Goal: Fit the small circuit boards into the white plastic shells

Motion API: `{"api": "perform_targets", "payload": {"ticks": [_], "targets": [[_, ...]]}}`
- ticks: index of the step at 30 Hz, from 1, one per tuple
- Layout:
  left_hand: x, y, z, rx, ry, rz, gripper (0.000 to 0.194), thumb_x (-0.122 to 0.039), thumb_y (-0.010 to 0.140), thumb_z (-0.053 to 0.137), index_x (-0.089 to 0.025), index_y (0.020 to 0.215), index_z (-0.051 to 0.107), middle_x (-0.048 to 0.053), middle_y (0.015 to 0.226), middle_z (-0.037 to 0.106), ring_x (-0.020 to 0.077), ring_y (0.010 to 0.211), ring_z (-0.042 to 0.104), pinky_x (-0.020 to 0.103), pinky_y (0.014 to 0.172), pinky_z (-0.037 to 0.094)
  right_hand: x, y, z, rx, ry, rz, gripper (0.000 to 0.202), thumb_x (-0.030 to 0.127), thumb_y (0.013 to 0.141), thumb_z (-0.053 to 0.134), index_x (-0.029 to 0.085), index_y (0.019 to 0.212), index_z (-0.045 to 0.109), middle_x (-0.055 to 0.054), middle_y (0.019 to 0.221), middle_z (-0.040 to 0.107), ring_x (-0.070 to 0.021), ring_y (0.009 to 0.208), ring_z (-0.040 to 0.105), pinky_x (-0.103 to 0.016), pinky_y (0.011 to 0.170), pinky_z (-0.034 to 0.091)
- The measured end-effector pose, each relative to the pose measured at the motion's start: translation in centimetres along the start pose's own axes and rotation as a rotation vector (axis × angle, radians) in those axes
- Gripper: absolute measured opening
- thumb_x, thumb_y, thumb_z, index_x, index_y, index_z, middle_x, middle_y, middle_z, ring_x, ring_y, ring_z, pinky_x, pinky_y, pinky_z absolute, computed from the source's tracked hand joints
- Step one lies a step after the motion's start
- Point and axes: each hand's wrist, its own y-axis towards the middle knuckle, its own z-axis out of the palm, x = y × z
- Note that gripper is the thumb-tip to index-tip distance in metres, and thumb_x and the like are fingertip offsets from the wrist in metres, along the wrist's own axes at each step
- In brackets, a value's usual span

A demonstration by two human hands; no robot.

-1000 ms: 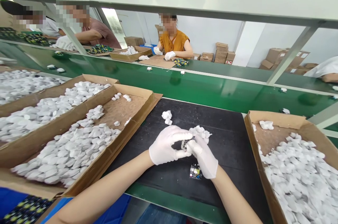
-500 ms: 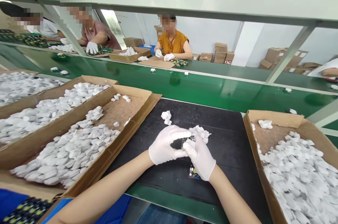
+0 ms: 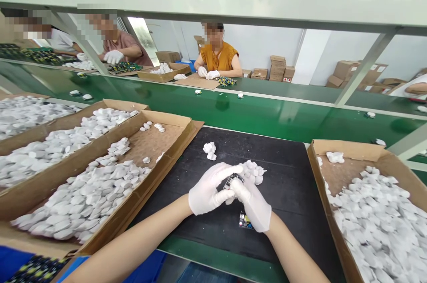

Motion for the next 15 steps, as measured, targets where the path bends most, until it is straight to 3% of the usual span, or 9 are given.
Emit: {"api": "perform_targets", "payload": {"ticks": [3,7,12,15], "targets": [[0.0,0.1,-0.2,-0.086,-0.002,-0.005,0.05,-0.058,0.084,0.041,-0.017,0.105,0.059,0.004,0.07,0.062,0.0174,0.064,0.057,0.032,0.064,0.046,0.4,-0.2,0.0,0.097,-0.023,0.052,0.034,0.044,0.09,0.036,0.019,0.078,0.055,-0.002,0.068,0.053,-0.0165,0.068,0.051,-0.033,0.07,0.043],[0.0,0.1,-0.3,-0.176,-0.023,0.022,0.052,-0.065,0.075,0.05,-0.018,0.094,0.062,0.002,0.066,0.062,0.0147,0.059,0.056,0.028,0.059,0.046,1.0,-0.3,0.0,0.188,-0.104,0.013,0.039,0.042,0.09,0.035,0.017,0.067,0.055,-0.004,0.07,0.056,-0.0183,0.074,0.052,-0.035,0.078,0.042],[0.1,-0.3,0.0,-0.211,0.124,0.063,0.054,-0.066,0.073,0.05,-0.017,0.092,0.062,0.005,0.07,0.066,0.0165,0.06,0.059,0.03,0.058,0.046,0.9,-0.2,0.3,0.116,-0.202,-0.067,0.046,0.056,0.085,0.036,0.017,0.071,0.054,-0.004,0.068,0.056,-0.017,0.067,0.05,-0.033,0.067,0.044],[-0.1,-0.2,0.1,-0.219,0.146,0.061,0.052,-0.065,0.076,0.048,-0.018,0.094,0.061,0.005,0.072,0.066,0.0168,0.061,0.059,0.03,0.059,0.046,0.6,0.0,0.2,0.061,-0.213,-0.079,0.042,0.054,0.085,0.038,0.018,0.073,0.055,-0.004,0.075,0.058,-0.0181,0.073,0.051,-0.033,0.073,0.044]]}}
